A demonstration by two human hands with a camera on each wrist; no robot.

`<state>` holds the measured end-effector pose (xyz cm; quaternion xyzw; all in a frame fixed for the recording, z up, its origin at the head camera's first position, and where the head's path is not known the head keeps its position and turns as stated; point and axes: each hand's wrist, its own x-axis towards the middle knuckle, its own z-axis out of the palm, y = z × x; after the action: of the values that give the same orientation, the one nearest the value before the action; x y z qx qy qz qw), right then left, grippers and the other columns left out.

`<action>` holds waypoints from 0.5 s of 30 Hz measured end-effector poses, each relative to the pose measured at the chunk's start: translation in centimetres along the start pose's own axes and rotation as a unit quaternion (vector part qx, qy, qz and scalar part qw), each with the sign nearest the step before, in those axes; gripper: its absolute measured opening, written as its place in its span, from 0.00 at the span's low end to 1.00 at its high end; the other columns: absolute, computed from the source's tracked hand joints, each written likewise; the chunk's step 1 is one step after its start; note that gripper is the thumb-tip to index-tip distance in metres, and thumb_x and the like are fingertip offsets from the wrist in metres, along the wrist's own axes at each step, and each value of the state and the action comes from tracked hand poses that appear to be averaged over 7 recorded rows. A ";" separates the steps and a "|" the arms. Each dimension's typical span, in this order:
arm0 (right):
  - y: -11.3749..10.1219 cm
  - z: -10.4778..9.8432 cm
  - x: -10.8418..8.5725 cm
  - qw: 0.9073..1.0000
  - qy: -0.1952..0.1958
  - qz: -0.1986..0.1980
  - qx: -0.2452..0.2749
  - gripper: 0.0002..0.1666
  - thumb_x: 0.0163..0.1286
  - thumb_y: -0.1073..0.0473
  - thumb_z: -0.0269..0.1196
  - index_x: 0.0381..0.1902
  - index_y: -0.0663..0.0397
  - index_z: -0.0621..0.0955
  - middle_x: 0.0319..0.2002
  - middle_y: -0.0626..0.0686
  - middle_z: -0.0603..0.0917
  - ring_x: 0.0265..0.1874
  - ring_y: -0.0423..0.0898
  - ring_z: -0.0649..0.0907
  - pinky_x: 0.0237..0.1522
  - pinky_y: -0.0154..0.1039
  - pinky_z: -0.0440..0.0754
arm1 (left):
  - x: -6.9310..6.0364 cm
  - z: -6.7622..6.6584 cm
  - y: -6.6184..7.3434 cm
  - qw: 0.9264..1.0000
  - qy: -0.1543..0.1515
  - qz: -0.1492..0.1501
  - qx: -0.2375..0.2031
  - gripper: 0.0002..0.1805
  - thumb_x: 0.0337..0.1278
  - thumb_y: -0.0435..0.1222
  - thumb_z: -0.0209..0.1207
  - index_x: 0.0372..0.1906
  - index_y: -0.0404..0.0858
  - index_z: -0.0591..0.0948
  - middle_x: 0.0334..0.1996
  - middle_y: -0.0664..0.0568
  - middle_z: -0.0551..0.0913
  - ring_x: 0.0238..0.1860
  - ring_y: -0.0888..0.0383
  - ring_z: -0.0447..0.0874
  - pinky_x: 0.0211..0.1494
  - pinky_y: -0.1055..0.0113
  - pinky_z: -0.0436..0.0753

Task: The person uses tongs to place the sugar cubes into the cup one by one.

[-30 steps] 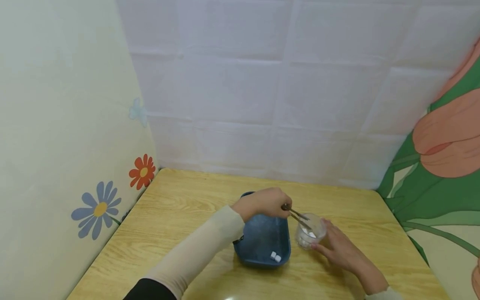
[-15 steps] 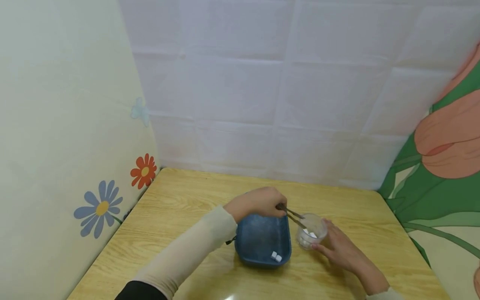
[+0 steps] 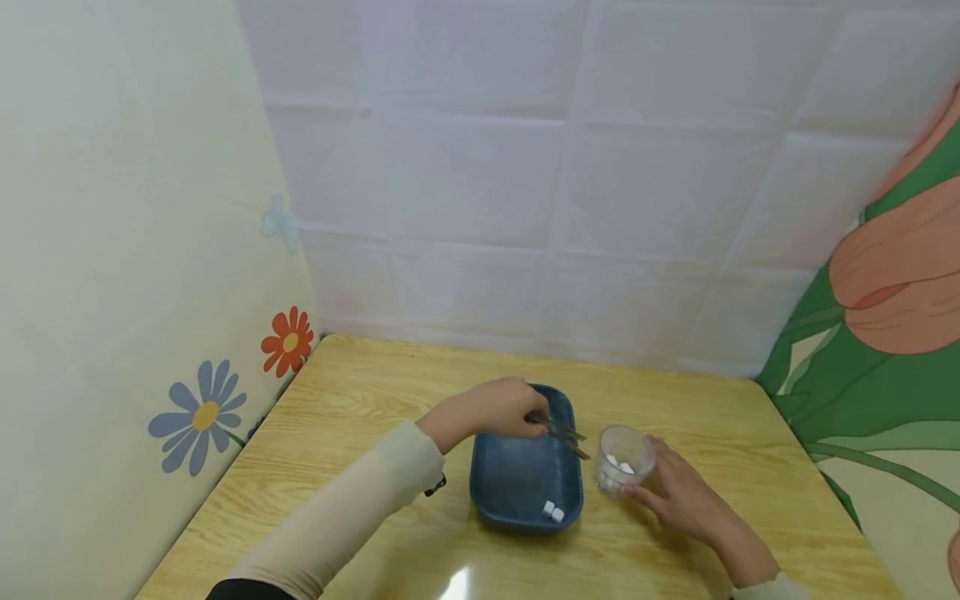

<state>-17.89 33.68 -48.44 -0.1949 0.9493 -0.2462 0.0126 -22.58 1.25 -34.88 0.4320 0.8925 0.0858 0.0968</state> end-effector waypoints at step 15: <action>-0.3 -0.1 -0.1 1.000 0.003 -0.003 0.003 0.57 0.68 0.35 0.65 0.74 0.75 0.59 0.72 0.77 0.60 0.71 0.75 0.61 0.66 0.71 0.60 | -2.7 1.4 -1.4 0.999 -0.008 -0.036 -0.021 0.09 0.70 0.43 0.62 0.45 0.44 0.87 0.30 0.63 0.84 0.25 0.72 0.77 0.33 0.76 0.77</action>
<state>-17.70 33.53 -48.24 -0.1976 0.9479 -0.2498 0.0100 -21.65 -1.71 -36.31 0.3980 0.9049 0.0973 0.1156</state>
